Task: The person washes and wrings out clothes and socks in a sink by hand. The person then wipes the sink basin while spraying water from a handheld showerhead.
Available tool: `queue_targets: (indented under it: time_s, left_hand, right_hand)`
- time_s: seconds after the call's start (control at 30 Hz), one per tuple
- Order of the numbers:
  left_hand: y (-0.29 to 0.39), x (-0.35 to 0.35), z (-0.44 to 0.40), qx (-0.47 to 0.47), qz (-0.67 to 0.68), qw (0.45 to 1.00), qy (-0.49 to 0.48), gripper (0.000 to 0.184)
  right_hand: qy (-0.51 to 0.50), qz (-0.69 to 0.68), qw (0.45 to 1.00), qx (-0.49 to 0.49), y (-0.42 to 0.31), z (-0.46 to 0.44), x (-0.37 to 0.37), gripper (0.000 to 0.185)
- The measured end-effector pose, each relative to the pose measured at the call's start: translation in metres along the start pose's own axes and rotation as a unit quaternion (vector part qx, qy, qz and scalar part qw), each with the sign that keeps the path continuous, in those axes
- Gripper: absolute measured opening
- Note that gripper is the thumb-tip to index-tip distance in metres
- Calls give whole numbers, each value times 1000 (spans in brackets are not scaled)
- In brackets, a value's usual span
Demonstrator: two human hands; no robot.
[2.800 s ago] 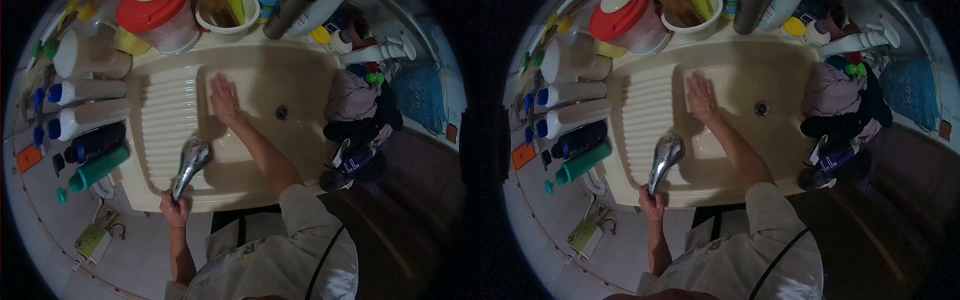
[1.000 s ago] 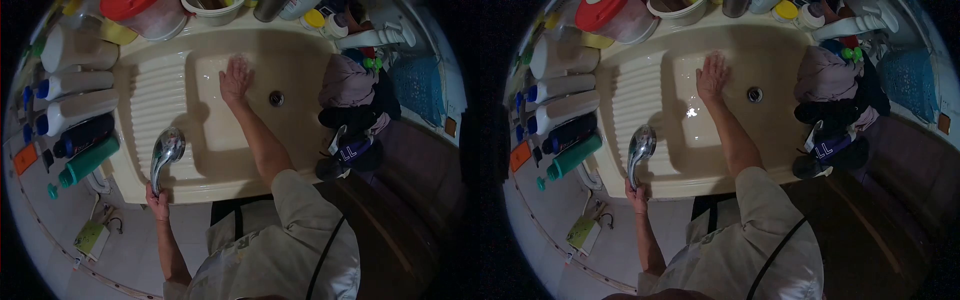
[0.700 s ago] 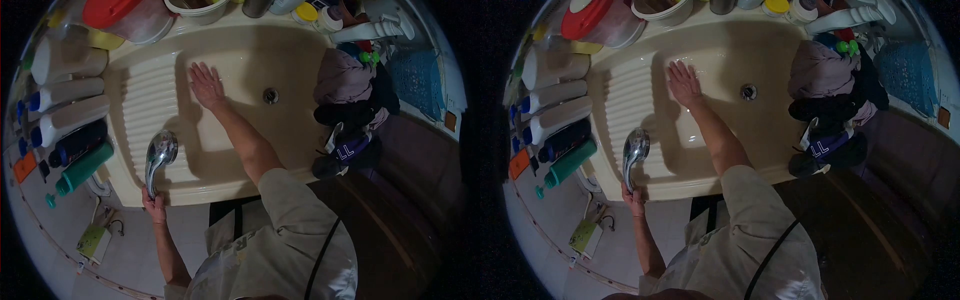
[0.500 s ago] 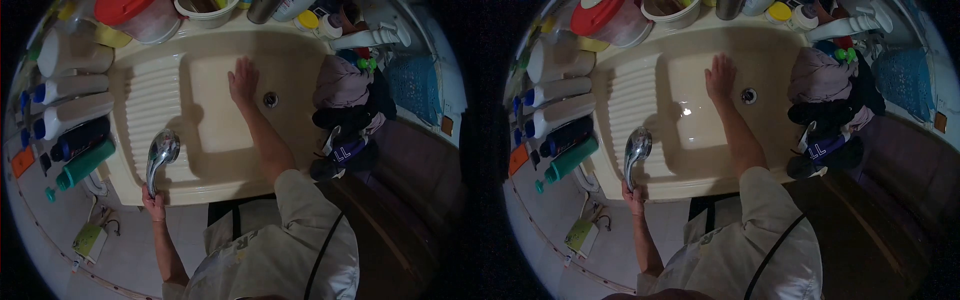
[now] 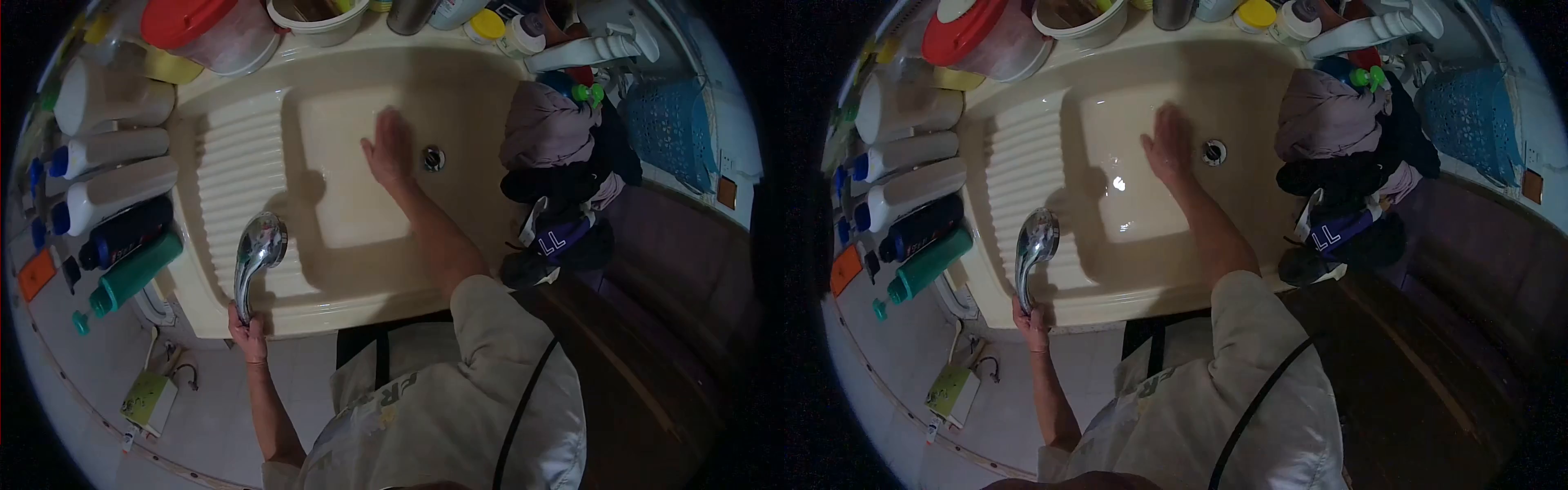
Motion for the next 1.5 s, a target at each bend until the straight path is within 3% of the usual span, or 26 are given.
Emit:
queue_targets:
  time_s: [0.07,0.1,0.17,0.23,0.3,0.53,0.57,0.63,0.7,0.73,0.77,0.83,0.9,0.93,0.97,1.0,1.03,1.07,1.13,1.2,1.27,1.3,1.37,1.4,1.47,1.5]
  left_hand:
    - [0,0,0,8,-2,1000,-3,17]
    - [2,1,1,-1,0,1000,-4,17]
    - [11,4,1,-9,1,1000,-10,17]
    - [23,7,3,-13,-8,1000,-5,17]
    - [18,6,2,-18,-8,1000,-4,17]
    - [-12,-4,0,-26,14,999,-12,13]
    - [-9,-2,0,-26,18,999,-8,13]
    - [1,1,1,-5,-5,1000,-7,12]
    - [1,3,-1,-1,-8,1000,-4,13]
    - [1,2,0,5,-8,1000,-2,13]
    - [1,1,0,2,-3,1000,-10,13]
    - [-5,-2,-1,-5,-10,1000,-14,13]
    - [-7,-3,-1,-13,-15,1000,-19,13]
    - [0,0,0,-25,-1,1000,-15,12]
    - [5,2,1,-36,15,999,-10,12]
    - [8,3,2,-37,18,999,-12,12]
    - [11,4,2,-21,4,1000,-3,13]
    - [12,5,1,-4,-8,1000,6,13]
    - [10,5,1,-6,1,1000,4,13]
    - [10,5,2,-6,5,1000,1,13]
    - [9,3,1,-28,3,1000,-2,13]
    - [5,2,1,-26,1,1000,-4,13]
    - [3,1,0,-9,-8,1000,-10,13]
    - [1,1,-2,-10,-11,1000,-12,13]
    - [9,4,3,-31,-5,1000,2,14]
    - [9,3,3,-29,-4,1000,4,14]
  right_hand:
    - [72,28,986,150,17,-21,8,66]
    - [72,30,986,150,11,-23,12,66]
    - [112,-30,993,-14,-30,-30,0,67]
    - [7,-23,994,-108,-65,-24,5,68]
    - [-11,-39,993,-108,-59,-26,24,68]
    - [122,76,960,239,54,-48,-5,62]
    - [122,76,962,233,55,-49,-7,62]
    - [226,-113,965,73,46,-40,-12,47]
    - [14,-410,910,64,-9,-29,-20,38]
    - [-171,-530,828,68,-26,-24,1,37]
    - [-345,-621,701,67,-38,-16,19,36]
    - [-641,-570,513,11,-51,9,32,33]
    - [-833,-352,415,99,-52,31,33,35]
    - [-880,-209,419,77,-46,33,23,28]
    - [-881,-208,417,79,-33,36,30,28]
    - [-854,-39,454,-252,-13,33,41,23]
    - [-707,135,426,-547,3,32,44,19]
    - [-489,233,767,-342,-23,28,-25,13]
    - [-412,263,836,-250,-49,6,-34,14]
    - [-212,29,942,-258,-77,3,-6,23]
    - [-59,-150,976,-149,-114,6,-12,40]
    - [-57,-151,976,-147,-106,9,1,40]
    - [-13,29,962,-269,-98,13,7,53]
    - [-96,-19,973,-210,-82,18,11,58]
    - [-34,-10,991,-128,-54,8,6,62]
    - [-65,-23,995,-71,-30,-3,-6,66]
Point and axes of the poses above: each hand's wrist, its own z-axis away from the middle knuckle, its own x-axis out of the palm, y = z × x, the point moved 2 cm from there along -z, towards the middle knuckle, and after that the axes turned 6 degrees about -x, right-handed, at the moved point
